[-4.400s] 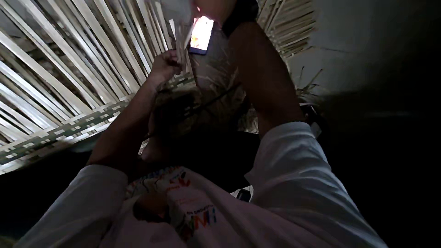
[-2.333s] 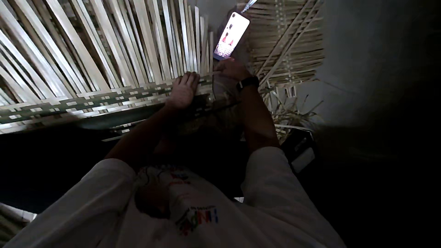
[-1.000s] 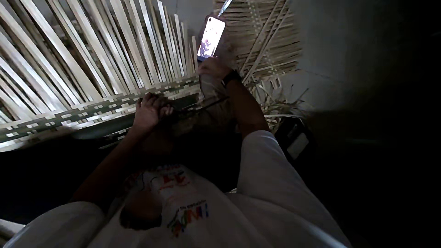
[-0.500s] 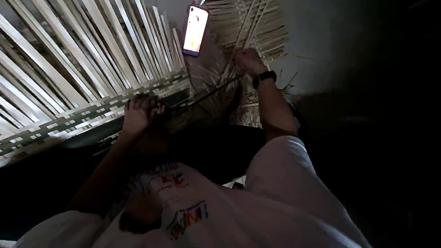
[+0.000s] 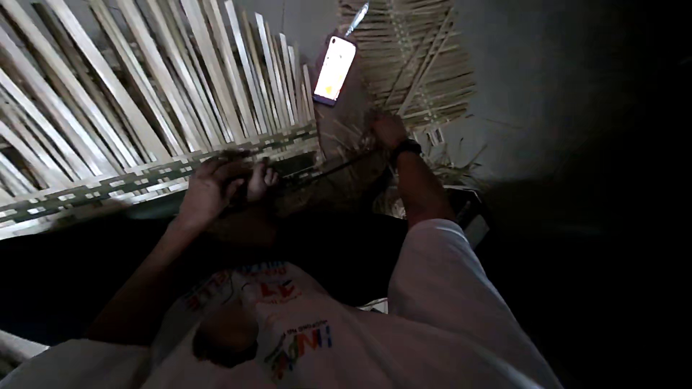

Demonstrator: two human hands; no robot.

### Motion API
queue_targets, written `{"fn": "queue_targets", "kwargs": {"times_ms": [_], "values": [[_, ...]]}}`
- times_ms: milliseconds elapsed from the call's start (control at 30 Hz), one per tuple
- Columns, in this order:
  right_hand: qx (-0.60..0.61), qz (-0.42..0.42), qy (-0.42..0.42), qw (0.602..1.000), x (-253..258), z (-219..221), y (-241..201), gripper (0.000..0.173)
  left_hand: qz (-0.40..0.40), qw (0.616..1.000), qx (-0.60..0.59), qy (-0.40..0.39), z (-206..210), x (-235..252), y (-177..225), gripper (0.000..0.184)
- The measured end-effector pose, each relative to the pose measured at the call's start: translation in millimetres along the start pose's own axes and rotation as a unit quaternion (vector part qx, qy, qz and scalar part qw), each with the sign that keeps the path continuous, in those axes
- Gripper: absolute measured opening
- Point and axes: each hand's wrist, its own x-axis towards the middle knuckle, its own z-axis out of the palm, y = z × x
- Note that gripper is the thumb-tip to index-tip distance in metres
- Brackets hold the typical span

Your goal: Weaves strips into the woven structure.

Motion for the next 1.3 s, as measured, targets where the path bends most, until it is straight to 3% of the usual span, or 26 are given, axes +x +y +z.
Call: {"fn": "queue_targets", "kwargs": {"times_ms": [67, 167, 300, 433, 533, 600, 667, 733, 800, 867, 967, 1067, 1167, 1200, 1300], "values": [[0.018, 0.018, -0.015, 1.000, -7, -22, -1, 0.030, -0.023, 1.000, -0.008, 0.007, -11, -12, -9, 0.032], [0.013, -0.019, -0.039, 0.999, -14, -30, -1, 0.030, -0.084, 0.996, -0.032, -0.021, -24, -21, -2, 0.032], [-0.013, -0.062, -0.027, 0.998, -6, -35, -8, 0.044, -0.049, 0.999, -0.014, 0.004, -18, -33, -10, 0.035], [-0.017, -0.083, 0.058, 0.995, -13, -64, 4, 0.045, -0.032, 0.999, -0.017, 0.024, -22, -38, -17, 0.035], [0.022, -0.103, 0.153, 0.983, -19, -101, -24, 0.040, -0.088, 0.993, -0.077, 0.032, -33, -40, -16, 0.037], [0.071, -0.120, 0.159, 0.977, -21, -123, -85, 0.040, -0.150, 0.970, -0.187, 0.047, -37, -34, -10, 0.040], [0.131, -0.165, 0.166, 0.963, -33, -133, -174, 0.035, -0.196, 0.912, -0.349, 0.084, -36, -21, -6, 0.046], [0.093, -0.330, 0.229, 0.911, -41, -124, -256, 0.036, -0.208, 0.834, -0.493, 0.134, -40, -11, -5, 0.046], [0.047, -0.422, 0.239, 0.873, -50, -118, -321, 0.052, -0.208, 0.764, -0.569, 0.221, -51, -7, -13, 0.027], [0.042, -0.450, 0.230, 0.862, -57, -114, -362, 0.051, -0.205, 0.729, -0.576, 0.308, -70, -15, -33, 0.008], [0.130, -0.439, 0.166, 0.874, -58, -112, -382, 0.040, -0.217, 0.732, -0.534, 0.363, -105, -44, -67, 0.002], [0.200, -0.424, 0.102, 0.877, -36, -104, -369, 0.033, -0.243, 0.745, -0.480, 0.395, -144, -77, -103, 0.002], [0.203, -0.406, 0.081, 0.887, -16, -91, -351, 0.031, -0.260, 0.713, -0.453, 0.467, -178, -111, -144, 0.002], [0.206, -0.395, 0.077, 0.892, -16, -89, -349, 0.030, -0.272, 0.701, -0.441, 0.490, -186, -122, -158, 0.007], [0.200, -0.388, 0.077, 0.896, -20, -79, -349, 0.031, -0.366, 0.697, -0.375, 0.489, -187, -148, -188, 0.044]]}}
